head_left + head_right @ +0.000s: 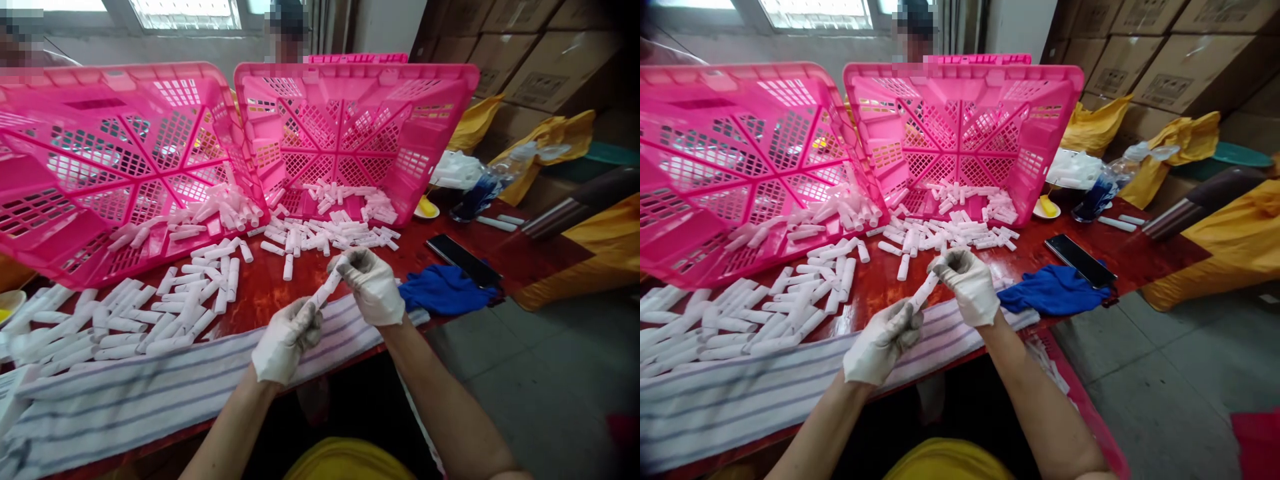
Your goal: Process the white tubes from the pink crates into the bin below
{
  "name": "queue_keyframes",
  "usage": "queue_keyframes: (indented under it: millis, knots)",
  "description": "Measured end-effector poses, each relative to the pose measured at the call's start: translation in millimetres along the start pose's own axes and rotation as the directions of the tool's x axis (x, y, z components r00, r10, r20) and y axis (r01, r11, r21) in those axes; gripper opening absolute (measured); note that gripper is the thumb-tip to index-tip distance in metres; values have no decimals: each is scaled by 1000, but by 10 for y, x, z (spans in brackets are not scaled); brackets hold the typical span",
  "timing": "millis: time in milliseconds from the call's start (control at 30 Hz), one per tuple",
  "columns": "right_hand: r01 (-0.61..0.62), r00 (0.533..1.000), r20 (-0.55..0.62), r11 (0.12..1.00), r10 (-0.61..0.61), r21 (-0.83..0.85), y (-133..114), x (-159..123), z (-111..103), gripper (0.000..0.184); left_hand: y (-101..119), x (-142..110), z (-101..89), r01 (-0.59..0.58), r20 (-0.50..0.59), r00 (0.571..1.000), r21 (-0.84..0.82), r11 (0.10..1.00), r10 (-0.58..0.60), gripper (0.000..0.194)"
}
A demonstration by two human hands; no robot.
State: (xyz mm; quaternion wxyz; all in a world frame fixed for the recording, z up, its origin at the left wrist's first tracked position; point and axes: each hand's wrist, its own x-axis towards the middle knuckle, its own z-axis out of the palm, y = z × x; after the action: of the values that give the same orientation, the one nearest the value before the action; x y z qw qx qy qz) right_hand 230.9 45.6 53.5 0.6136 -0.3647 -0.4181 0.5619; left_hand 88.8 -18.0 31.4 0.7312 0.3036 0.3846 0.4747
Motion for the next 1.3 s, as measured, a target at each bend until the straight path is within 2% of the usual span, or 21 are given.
queue_keyframes:
  millis: [67, 100, 167, 200, 267, 333, 367, 467, 633, 667, 733, 800, 867, 900, 967, 1033, 1067, 1100, 1167, 1233, 1300]
  knots:
    - [-81, 995, 68, 994, 76, 77, -35, 13, -16, 28, 28, -32, 6, 78, 112, 991, -25, 997, -74, 34]
    - [-126, 990, 80, 987, 119, 96, -39, 25, -20, 30, 25, -43, 7, 67, 116, 991, -5, 998, -66, 36]
    - [-200, 978, 74, 975, 193, 98, -17, 47, -9, 34, -18, -49, 6, -45, -11, 999, 133, 990, 47, 38]
    - [-216, 976, 53, 973, 212, 86, 8, 51, 6, 37, -52, -42, 3, -116, -109, 983, 263, 958, 149, 39]
    - [-198, 980, -18, 979, 199, 37, 77, 33, 53, 39, -122, -14, -10, -198, -259, 876, 577, 793, 407, 39]
    - [-172, 984, -57, 985, 170, -28, 154, -13, 101, 37, -171, 25, -31, -173, -274, 770, 780, 602, 577, 40]
    - [-167, 985, -56, 984, 163, -60, 188, -39, 117, 35, -182, 43, -41, -155, -264, 752, 820, 551, 604, 39]
    - [-160, 987, -26, 977, 158, -141, 249, -87, 113, 34, -168, 74, -59, -120, -270, 772, 828, 548, 576, 39]
    - [-110, 992, 36, 970, 121, -215, 201, -56, 43, 30, -127, 45, -44, -128, -292, 872, 640, 758, 394, 42]
    - [-120, 990, 50, 965, 135, -234, 177, -48, 39, 30, -132, 38, -49, -141, -282, 873, 636, 758, 399, 42]
    - [-161, 981, 63, 947, 186, -277, 125, -39, 48, 31, -152, 35, -80, -195, -247, 809, 743, 640, 533, 38]
    - [-195, 973, 56, 931, 223, -310, 80, -43, 72, 33, -174, 44, -124, -249, -145, 700, 868, 430, 699, 35]
    - [-195, 974, 43, 925, 221, -327, 56, -59, 95, 34, -182, 59, -147, -286, -71, 655, 898, 334, 752, 35]
    - [-173, 979, 41, 925, 199, -339, 55, -72, 102, 33, -178, 66, -142, -292, -86, 670, 883, 368, 738, 35]
    - [-70, 991, 76, 908, 110, -413, 78, -107, 92, 30, -161, 77, -93, -246, -212, 749, 791, 561, 628, 37]
    - [57, 994, 110, 859, 0, -509, 123, -153, 40, 24, -142, 76, -12, -162, -347, 824, 613, 773, 448, 41]
    - [97, 992, 119, 834, -38, -543, 146, -179, -1, 21, -136, 71, 27, -133, -365, 864, 499, 857, 347, 42]
    - [114, 991, 122, 819, -55, -562, 162, -207, -52, 19, -133, 63, 60, -106, -334, 912, 369, 923, 238, 42]
    - [109, 990, 135, 828, -41, -550, 166, -264, -165, 16, -134, 39, 97, 15, -147, 989, 86, 996, -2, 40]
    - [95, 983, 184, 853, 2, -512, 126, -317, -270, 16, -140, 17, 102, 205, 95, 976, -98, 974, -196, 41]
    - [82, 977, 211, 877, 23, -474, 67, -355, -338, 17, -149, 9, 102, 246, 155, 960, -74, 967, -232, 41]
